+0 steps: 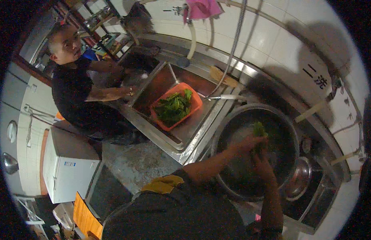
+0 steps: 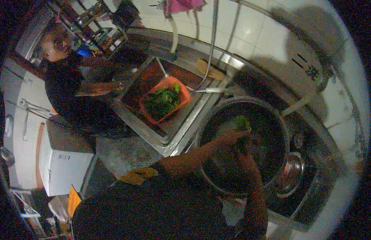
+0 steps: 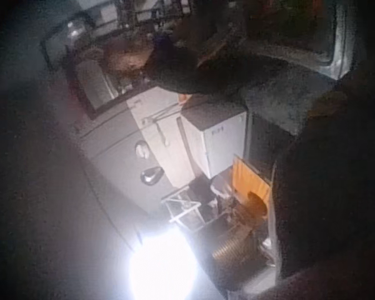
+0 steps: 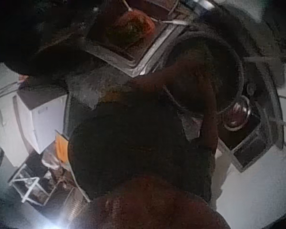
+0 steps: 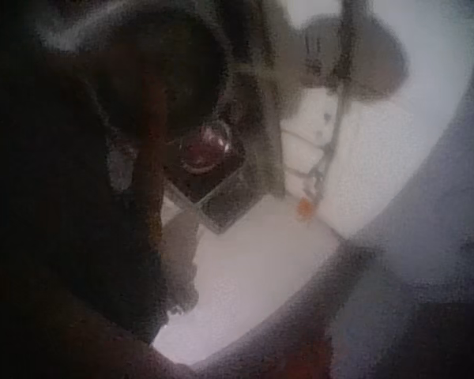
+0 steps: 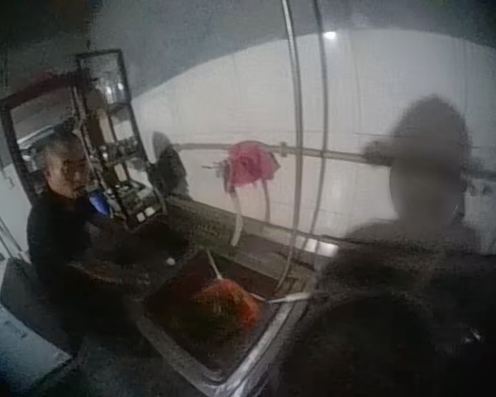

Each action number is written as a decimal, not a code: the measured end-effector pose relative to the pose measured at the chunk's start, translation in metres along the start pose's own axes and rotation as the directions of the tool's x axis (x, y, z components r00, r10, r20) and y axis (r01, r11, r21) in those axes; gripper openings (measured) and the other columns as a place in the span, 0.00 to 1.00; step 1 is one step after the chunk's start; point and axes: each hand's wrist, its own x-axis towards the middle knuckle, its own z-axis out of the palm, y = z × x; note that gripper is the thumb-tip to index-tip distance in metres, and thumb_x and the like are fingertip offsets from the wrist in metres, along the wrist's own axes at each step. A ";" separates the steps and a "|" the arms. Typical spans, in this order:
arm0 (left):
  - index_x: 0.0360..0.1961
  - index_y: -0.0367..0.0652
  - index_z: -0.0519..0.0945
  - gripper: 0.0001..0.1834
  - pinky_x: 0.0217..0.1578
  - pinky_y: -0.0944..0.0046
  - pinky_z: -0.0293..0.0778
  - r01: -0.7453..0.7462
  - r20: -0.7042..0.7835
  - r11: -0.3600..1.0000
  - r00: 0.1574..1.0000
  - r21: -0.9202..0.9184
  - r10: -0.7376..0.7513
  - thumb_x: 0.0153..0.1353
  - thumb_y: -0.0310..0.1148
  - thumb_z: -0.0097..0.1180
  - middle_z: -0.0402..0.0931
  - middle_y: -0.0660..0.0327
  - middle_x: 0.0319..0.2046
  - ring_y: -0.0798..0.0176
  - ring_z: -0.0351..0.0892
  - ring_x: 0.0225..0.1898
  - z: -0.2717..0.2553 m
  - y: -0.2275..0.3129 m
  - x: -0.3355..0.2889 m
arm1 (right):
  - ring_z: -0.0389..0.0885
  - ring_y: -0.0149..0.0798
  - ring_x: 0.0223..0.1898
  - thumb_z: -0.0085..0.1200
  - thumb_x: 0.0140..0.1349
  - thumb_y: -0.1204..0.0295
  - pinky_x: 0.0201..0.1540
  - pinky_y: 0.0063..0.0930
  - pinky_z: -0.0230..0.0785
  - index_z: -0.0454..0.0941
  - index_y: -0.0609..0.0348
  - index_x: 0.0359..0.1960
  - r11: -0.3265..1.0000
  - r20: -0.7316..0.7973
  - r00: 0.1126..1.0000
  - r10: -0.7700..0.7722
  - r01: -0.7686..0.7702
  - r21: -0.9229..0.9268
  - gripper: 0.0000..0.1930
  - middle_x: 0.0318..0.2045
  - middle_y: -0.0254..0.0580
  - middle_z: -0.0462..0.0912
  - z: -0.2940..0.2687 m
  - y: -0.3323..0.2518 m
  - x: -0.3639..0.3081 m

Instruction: The person washes leafy greens in a sink, transfers them to a cutting board, and then trims and peels the stems of green onions one by one, placing the trimmed pieces into a white basket.

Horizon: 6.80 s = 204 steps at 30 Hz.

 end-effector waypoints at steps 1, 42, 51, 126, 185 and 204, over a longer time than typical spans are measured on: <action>0.45 0.42 0.79 0.23 0.42 0.60 0.71 0.042 0.072 0.998 0.997 -0.049 -0.038 0.60 0.51 0.57 0.79 0.63 0.37 0.64 0.75 0.40 0.000 0.000 0.002 | 0.72 0.51 0.53 0.44 0.69 0.61 0.50 0.41 0.71 0.63 0.52 0.63 0.999 0.071 0.997 0.020 -0.022 0.034 0.23 0.60 0.49 0.66 -0.005 -0.002 -0.002; 0.54 0.37 0.72 0.32 0.43 0.55 0.74 -0.334 -0.237 0.943 0.915 0.011 0.327 0.53 0.45 0.65 0.78 0.53 0.43 0.57 0.77 0.42 -0.008 -0.097 0.045 | 0.79 0.42 0.38 0.46 0.64 0.54 0.43 0.39 0.70 0.78 0.57 0.44 0.866 -0.515 0.754 -0.407 0.141 -0.479 0.20 0.37 0.45 0.82 -0.009 0.004 -0.041; 0.53 0.40 0.73 0.27 0.48 0.54 0.72 -0.357 -0.087 0.846 0.902 0.396 0.422 0.57 0.44 0.60 0.77 0.54 0.46 0.55 0.76 0.46 -0.076 -0.060 0.024 | 0.76 0.46 0.43 0.50 0.62 0.63 0.48 0.36 0.69 0.76 0.59 0.47 0.958 -0.677 0.723 -0.135 -0.079 -0.275 0.16 0.41 0.47 0.77 0.001 0.116 -0.066; 0.36 0.38 0.83 0.16 0.34 0.62 0.72 -0.182 -0.335 0.874 0.873 0.451 0.355 0.55 0.40 0.58 0.82 0.58 0.29 0.62 0.79 0.30 -0.016 -0.135 0.121 | 0.76 0.61 0.45 0.51 0.60 0.67 0.48 0.48 0.68 0.68 0.66 0.48 0.918 -0.586 0.781 0.216 0.041 0.393 0.19 0.43 0.62 0.77 0.089 0.017 0.001; 0.40 0.42 0.77 0.14 0.32 0.65 0.72 -0.187 0.167 0.959 0.960 -0.212 0.224 0.64 0.42 0.52 0.76 0.63 0.28 0.66 0.74 0.28 0.002 -0.027 0.052 | 0.77 0.38 0.45 0.62 0.58 0.62 0.48 0.35 0.72 0.64 0.54 0.59 0.405 0.104 0.995 0.012 -0.100 0.909 0.29 0.47 0.36 0.75 0.016 -0.015 0.007; 0.40 0.48 0.82 0.15 0.41 0.51 0.75 -0.574 0.489 0.632 0.808 0.521 0.330 0.48 0.33 0.59 0.80 0.54 0.39 0.50 0.79 0.40 -0.019 -0.124 0.095 | 0.76 0.49 0.49 0.49 0.61 0.61 0.51 0.41 0.69 0.70 0.55 0.58 0.875 0.361 0.932 0.042 0.140 -0.463 0.24 0.50 0.48 0.78 0.008 -0.010 -0.006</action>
